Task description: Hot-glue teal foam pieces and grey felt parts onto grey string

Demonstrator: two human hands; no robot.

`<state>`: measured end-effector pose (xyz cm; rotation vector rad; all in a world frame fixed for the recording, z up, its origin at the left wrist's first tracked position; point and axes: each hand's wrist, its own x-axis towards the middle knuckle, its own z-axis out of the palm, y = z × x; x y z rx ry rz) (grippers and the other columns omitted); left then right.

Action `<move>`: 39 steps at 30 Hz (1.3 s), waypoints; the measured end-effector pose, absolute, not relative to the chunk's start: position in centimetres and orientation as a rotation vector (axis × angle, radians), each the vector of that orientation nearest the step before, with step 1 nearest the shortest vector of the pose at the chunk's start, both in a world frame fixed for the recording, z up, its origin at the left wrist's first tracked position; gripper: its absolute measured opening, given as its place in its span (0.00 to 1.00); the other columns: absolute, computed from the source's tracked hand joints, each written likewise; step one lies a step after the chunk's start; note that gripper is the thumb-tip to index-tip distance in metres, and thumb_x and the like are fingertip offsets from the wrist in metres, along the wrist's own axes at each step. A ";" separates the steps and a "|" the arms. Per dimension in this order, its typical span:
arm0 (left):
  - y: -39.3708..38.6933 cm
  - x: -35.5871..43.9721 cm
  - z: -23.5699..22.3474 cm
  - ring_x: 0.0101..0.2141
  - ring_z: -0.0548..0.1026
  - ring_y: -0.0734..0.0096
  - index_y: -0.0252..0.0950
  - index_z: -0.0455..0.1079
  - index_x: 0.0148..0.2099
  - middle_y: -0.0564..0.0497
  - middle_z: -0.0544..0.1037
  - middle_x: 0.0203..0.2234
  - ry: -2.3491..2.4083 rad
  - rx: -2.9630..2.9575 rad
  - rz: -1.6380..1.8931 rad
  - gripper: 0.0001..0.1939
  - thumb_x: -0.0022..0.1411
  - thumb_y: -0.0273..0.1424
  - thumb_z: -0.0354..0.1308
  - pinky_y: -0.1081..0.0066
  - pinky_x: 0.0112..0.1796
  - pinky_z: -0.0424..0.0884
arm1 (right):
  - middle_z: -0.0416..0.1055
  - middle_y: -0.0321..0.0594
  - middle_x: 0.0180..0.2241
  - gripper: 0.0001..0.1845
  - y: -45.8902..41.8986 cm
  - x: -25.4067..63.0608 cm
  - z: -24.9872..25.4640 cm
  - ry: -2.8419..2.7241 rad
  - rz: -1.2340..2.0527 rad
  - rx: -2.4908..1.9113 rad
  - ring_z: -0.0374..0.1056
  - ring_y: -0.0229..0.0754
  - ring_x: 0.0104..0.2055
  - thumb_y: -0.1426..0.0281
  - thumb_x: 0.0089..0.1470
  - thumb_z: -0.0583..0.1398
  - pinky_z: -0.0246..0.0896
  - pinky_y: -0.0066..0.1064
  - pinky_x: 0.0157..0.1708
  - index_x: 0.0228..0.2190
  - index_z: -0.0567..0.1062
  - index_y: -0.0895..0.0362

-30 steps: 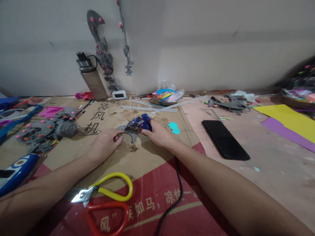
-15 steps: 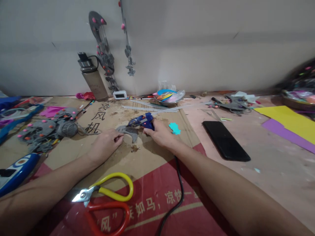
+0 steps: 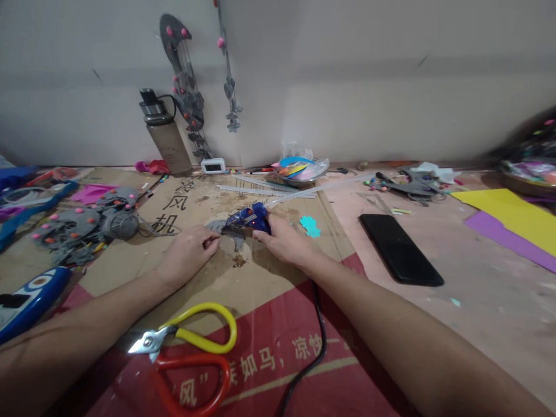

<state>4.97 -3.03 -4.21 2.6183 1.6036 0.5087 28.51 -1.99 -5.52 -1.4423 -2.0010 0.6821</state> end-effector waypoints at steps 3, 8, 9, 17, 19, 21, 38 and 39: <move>-3.1 5.0 -4.2 0.36 0.74 0.68 0.35 0.73 0.44 0.48 0.77 0.34 1.588 2.623 0.548 0.12 0.60 0.28 0.51 0.69 0.41 0.67 | 0.71 0.43 0.37 0.10 -2.1 28.4 -5.2 -2.021 0.636 -1.504 0.66 0.43 0.38 0.65 0.53 0.57 0.57 0.33 0.37 0.35 0.70 0.58; -3.1 5.0 -4.4 0.38 0.74 0.66 0.36 0.75 0.43 0.47 0.78 0.35 1.602 2.641 0.500 0.13 0.62 0.30 0.50 0.68 0.43 0.68 | 0.72 0.43 0.36 0.09 -2.2 28.2 -4.9 -2.037 0.604 -1.537 0.66 0.43 0.37 0.64 0.54 0.57 0.56 0.32 0.35 0.35 0.69 0.58; -3.1 5.0 -4.4 0.37 0.74 0.66 0.36 0.75 0.43 0.47 0.78 0.35 1.601 2.646 0.490 0.13 0.62 0.30 0.50 0.67 0.43 0.68 | 0.72 0.43 0.37 0.09 -2.2 28.2 -4.9 -2.036 0.606 -1.534 0.66 0.43 0.38 0.65 0.54 0.57 0.56 0.32 0.35 0.35 0.69 0.57; -2.9 5.0 -4.6 0.37 0.74 0.66 0.34 0.74 0.44 0.46 0.78 0.35 1.590 2.673 0.492 0.14 0.63 0.31 0.49 0.67 0.43 0.68 | 0.72 0.44 0.37 0.10 -2.3 28.1 -4.7 -2.035 0.588 -1.581 0.66 0.45 0.38 0.63 0.53 0.57 0.56 0.33 0.35 0.34 0.69 0.58; -2.9 5.0 -4.6 0.38 0.74 0.65 0.34 0.75 0.44 0.46 0.78 0.35 1.593 2.676 0.460 0.15 0.64 0.31 0.48 0.67 0.44 0.68 | 0.72 0.44 0.37 0.10 -2.3 28.1 -4.7 -2.016 0.597 -1.575 0.66 0.45 0.38 0.64 0.53 0.57 0.56 0.33 0.36 0.35 0.69 0.58; -2.9 5.0 -4.5 0.39 0.74 0.65 0.33 0.75 0.45 0.45 0.78 0.35 1.609 2.668 0.436 0.16 0.64 0.32 0.48 0.67 0.45 0.67 | 0.72 0.44 0.38 0.11 -2.2 28.2 -4.9 -1.979 0.604 -1.545 0.66 0.45 0.39 0.64 0.53 0.57 0.57 0.33 0.36 0.36 0.69 0.58; -3.1 5.2 -4.2 0.37 0.74 0.65 0.34 0.75 0.44 0.46 0.77 0.35 1.633 2.668 0.408 0.15 0.63 0.31 0.48 0.67 0.42 0.68 | 0.72 0.45 0.39 0.15 -2.6 28.1 -4.7 -2.029 0.587 -1.499 0.67 0.46 0.41 0.66 0.53 0.58 0.58 0.32 0.38 0.42 0.69 0.57; -3.1 5.2 -4.2 0.37 0.74 0.65 0.34 0.75 0.44 0.46 0.78 0.34 1.630 2.665 0.410 0.15 0.63 0.31 0.48 0.67 0.42 0.68 | 0.72 0.45 0.39 0.15 -2.6 28.1 -4.6 -2.029 0.585 -1.500 0.67 0.46 0.41 0.67 0.53 0.58 0.58 0.32 0.39 0.43 0.69 0.57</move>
